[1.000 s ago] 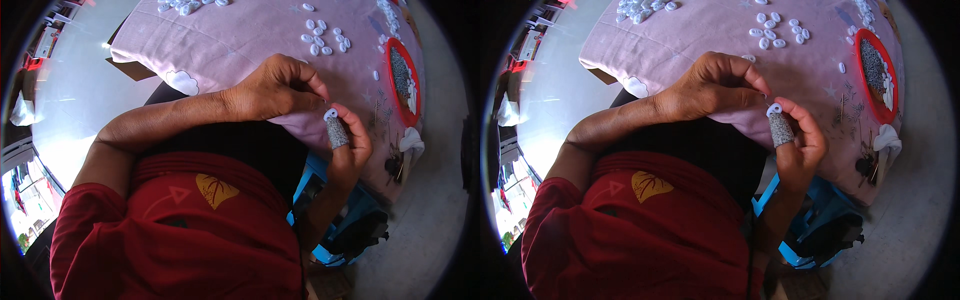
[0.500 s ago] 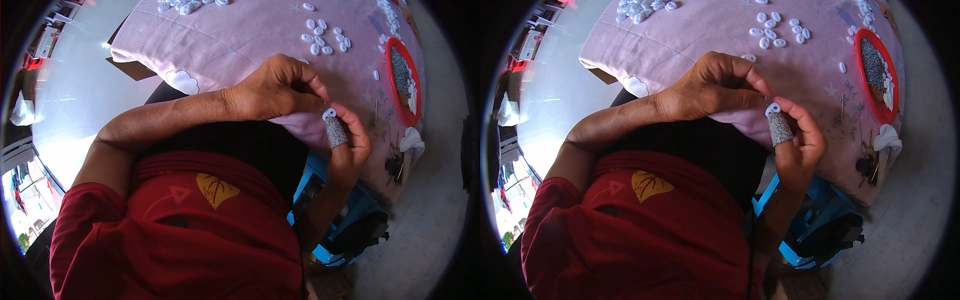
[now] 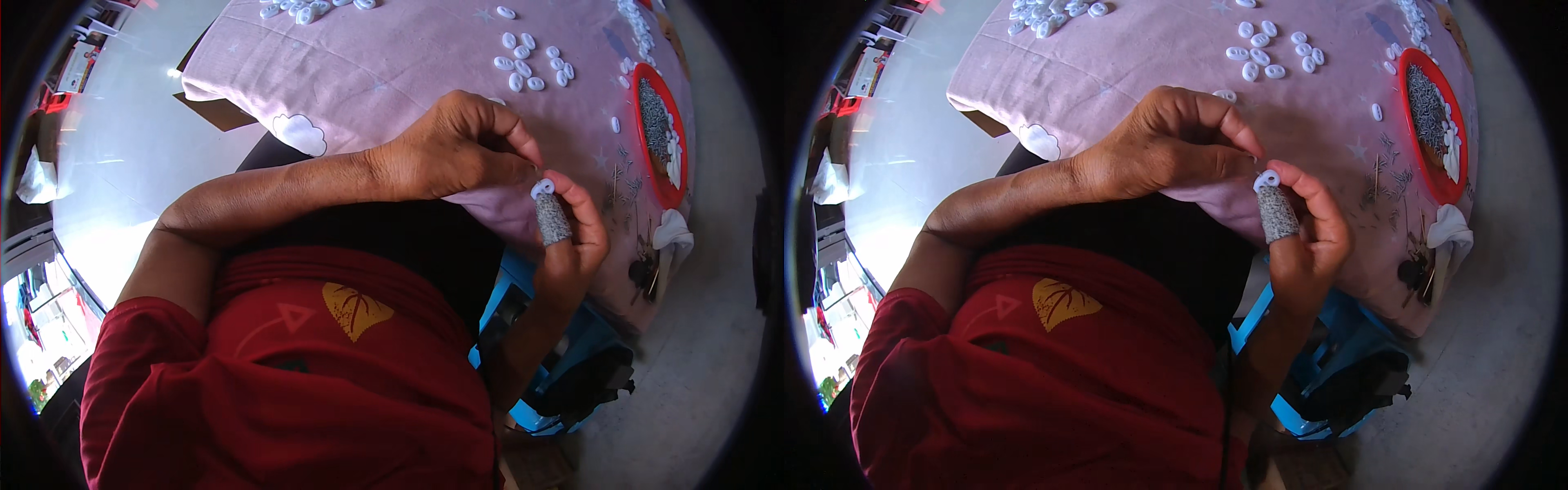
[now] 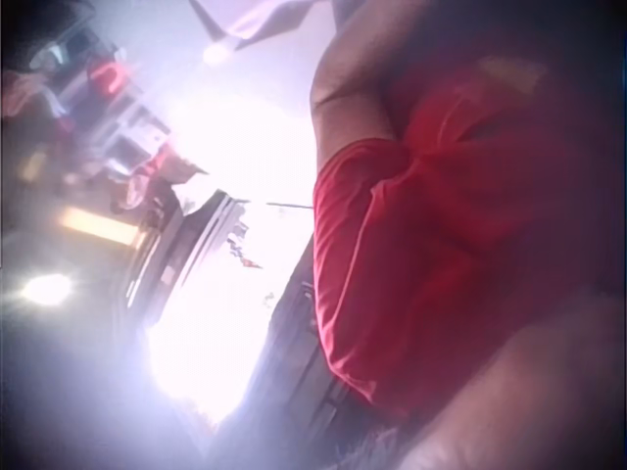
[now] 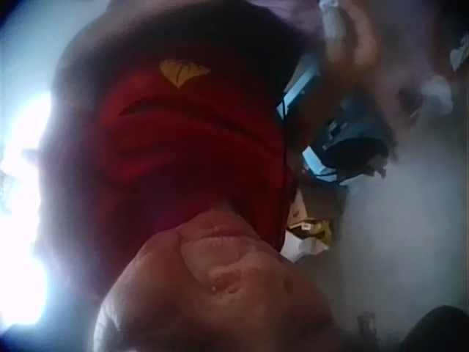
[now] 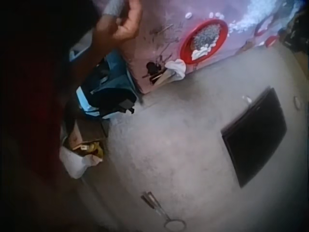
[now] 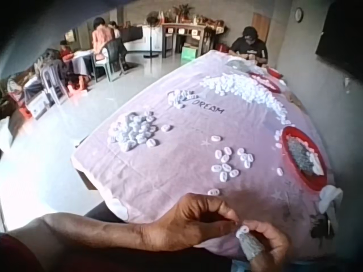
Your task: The person assembles small plastic components by inserting pins into them by hand, gathers and pushes plastic pieces across the table, and inserts pins into more plastic components.
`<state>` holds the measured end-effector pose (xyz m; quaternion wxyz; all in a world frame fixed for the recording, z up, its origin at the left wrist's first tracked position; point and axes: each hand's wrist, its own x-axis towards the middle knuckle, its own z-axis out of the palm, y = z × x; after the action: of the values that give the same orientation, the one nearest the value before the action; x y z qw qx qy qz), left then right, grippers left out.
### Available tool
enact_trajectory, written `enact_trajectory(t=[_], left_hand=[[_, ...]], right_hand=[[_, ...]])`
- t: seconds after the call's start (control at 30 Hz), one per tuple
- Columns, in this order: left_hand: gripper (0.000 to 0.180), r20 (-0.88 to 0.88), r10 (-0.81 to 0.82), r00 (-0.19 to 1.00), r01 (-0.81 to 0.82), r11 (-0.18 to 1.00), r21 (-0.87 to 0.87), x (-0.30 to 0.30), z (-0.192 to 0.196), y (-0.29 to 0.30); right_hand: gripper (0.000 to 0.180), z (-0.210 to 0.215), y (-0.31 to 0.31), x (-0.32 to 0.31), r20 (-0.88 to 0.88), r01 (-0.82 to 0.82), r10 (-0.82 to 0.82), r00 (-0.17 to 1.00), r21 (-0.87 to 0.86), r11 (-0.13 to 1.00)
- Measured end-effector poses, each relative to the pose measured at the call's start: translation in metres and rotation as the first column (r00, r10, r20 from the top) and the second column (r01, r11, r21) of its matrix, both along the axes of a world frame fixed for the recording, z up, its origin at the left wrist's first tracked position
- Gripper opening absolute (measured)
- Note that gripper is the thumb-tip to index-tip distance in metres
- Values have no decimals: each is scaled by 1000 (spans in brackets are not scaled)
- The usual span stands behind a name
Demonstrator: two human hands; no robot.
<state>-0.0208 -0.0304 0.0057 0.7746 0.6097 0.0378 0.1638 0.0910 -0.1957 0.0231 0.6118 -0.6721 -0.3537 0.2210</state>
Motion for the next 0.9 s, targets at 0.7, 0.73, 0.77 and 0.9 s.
enact_trajectory(t=[0.7, 0.73, 0.77, 0.9], left_hand=[[11, 23, 73, 997, -76, 966, 247, -6, 9, -5], [11, -2, 73, 997, -70, 965, 253, -6, 9, -5], [11, -3, 73, 997, -70, 965, 253, -6, 8, -5], [11, 9, 42, 999, -43, 977, 210, -4, 4, -4]], right_hand=[[25, -8, -5, 0, -213, -4, 11, 977, 32, 999], [25, -8, -5, -2, -200, -9, 15, 980, 34, 999], [25, -8, -4, -2, -200, -9, 15, 980, 33, 999], [27, -6, -4, -5, -122, 2, 0, 992, 10, 1000]])
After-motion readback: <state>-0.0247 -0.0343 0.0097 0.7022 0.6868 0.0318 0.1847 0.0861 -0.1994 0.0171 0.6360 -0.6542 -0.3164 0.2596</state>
